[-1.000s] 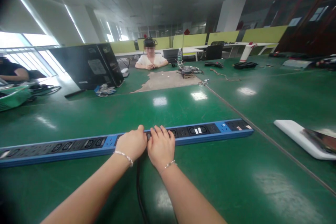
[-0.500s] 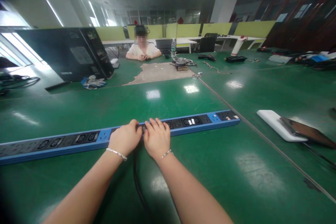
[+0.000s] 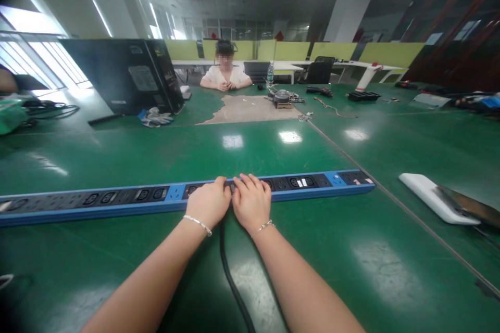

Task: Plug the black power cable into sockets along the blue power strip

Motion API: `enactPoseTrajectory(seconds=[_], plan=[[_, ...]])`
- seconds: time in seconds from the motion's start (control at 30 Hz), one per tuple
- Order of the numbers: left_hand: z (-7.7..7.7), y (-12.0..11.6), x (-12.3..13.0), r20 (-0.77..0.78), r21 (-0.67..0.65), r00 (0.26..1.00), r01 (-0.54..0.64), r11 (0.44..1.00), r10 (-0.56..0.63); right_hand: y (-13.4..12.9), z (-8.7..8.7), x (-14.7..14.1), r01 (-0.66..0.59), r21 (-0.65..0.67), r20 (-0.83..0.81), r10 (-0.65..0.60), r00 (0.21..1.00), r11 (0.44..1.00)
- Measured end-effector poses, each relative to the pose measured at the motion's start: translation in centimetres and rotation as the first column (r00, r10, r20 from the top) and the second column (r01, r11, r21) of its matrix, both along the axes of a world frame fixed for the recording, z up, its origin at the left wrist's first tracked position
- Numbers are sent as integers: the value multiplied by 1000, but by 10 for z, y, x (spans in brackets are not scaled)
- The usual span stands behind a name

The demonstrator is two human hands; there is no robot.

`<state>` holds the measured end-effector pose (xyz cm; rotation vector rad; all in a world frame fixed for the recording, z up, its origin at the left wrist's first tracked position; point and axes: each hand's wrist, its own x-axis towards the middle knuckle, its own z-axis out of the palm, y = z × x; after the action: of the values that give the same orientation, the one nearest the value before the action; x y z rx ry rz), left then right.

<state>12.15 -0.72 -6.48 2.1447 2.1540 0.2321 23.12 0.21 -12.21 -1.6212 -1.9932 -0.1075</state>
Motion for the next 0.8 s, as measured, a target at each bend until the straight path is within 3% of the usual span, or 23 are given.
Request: enactPoseTrajectory(seconds=[0.43, 0.53, 0.63, 0.67, 0.73, 0.8], plan=[[3, -2, -4, 14, -14, 1000, -16, 1000, 16, 1, -3, -2, 5, 49, -18, -5, 1000, 999], [24, -11, -3, 73, 68, 996, -58, 996, 53, 1, -3, -2, 11, 52, -18, -11, 1000, 999], [55, -21, -8, 223, 291, 972, -137, 947, 72, 0, -4, -1, 3, 59, 3, -4, 1000, 998], [62, -23, -14, 269, 311, 962, -133, 941, 47, 0, -4, -1, 0, 63, 8, 0, 1000, 998], [67, -23, -32, 360, 245, 933, -110, 963, 15, 0, -5, 0, -1, 76, 8, 0, 1000, 997], [59, -20, -60, 461, 140, 886, -123, 982, 45, 0, -5, 0, 5, 89, -2, -5, 1000, 996]])
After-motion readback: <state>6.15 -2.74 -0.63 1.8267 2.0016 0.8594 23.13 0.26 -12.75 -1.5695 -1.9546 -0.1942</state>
